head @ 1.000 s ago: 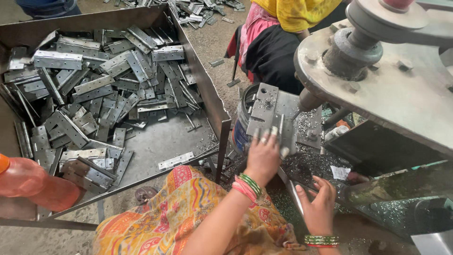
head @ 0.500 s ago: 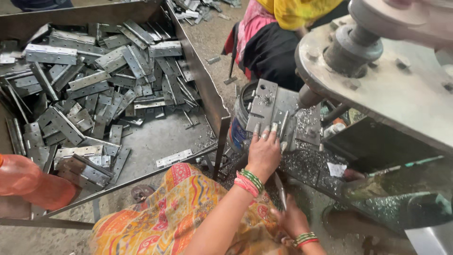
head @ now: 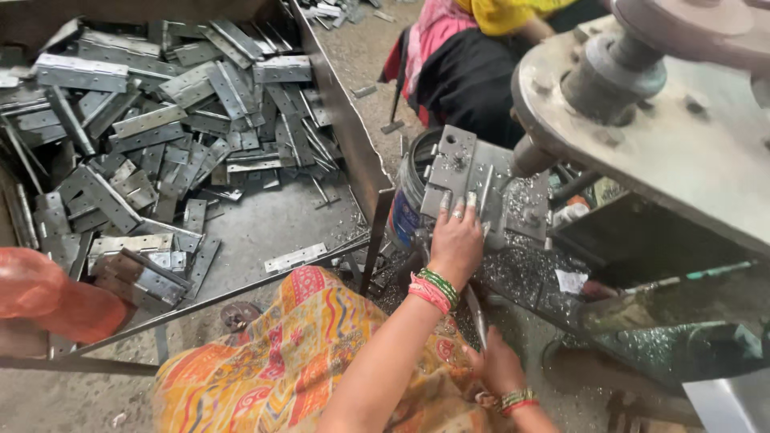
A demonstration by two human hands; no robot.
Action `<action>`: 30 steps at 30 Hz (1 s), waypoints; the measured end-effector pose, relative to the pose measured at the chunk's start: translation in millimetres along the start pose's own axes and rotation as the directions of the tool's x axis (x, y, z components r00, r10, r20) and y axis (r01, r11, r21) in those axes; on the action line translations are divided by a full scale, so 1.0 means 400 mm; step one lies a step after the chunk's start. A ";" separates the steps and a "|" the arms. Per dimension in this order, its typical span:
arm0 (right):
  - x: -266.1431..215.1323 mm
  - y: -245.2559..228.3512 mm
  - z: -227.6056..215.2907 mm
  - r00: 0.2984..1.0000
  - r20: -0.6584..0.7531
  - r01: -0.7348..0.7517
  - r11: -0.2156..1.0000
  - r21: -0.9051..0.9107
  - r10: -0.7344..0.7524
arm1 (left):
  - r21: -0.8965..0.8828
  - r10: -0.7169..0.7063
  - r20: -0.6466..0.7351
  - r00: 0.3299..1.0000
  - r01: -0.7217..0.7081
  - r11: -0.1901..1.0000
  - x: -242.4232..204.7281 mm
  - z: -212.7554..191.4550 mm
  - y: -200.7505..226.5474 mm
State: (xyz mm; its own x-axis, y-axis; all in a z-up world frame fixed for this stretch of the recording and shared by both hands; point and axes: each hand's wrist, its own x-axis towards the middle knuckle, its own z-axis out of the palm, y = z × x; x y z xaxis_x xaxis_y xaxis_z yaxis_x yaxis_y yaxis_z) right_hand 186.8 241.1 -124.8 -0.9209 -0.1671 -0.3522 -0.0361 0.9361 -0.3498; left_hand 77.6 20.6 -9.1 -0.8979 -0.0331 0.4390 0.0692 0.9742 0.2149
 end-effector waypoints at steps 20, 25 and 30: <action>0.114 -0.008 -0.162 0.983 -0.008 0.182 0.983 -0.001 -0.182 | 0.057 0.012 0.038 0.999 -0.014 0.998 0.098 -0.009 -0.013; 0.080 -0.010 -0.143 0.996 0.087 0.003 0.994 -0.109 0.006 | -0.045 -0.066 0.023 0.998 0.067 0.997 0.156 0.063 -0.036; 0.084 0.043 0.017 0.978 -0.189 0.081 0.995 -0.054 -0.090 | -0.009 -0.038 -0.143 0.989 0.038 0.999 0.160 0.049 -0.035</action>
State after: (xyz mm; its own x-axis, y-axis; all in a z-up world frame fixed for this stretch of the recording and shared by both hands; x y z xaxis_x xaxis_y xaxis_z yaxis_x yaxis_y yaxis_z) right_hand 157.7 249.6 -148.5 -0.9706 -0.1889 -0.1490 -0.1315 0.9350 -0.3293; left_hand 10.8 9.4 -1.2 -0.8283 -0.1021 0.5509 0.0392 0.9703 0.2388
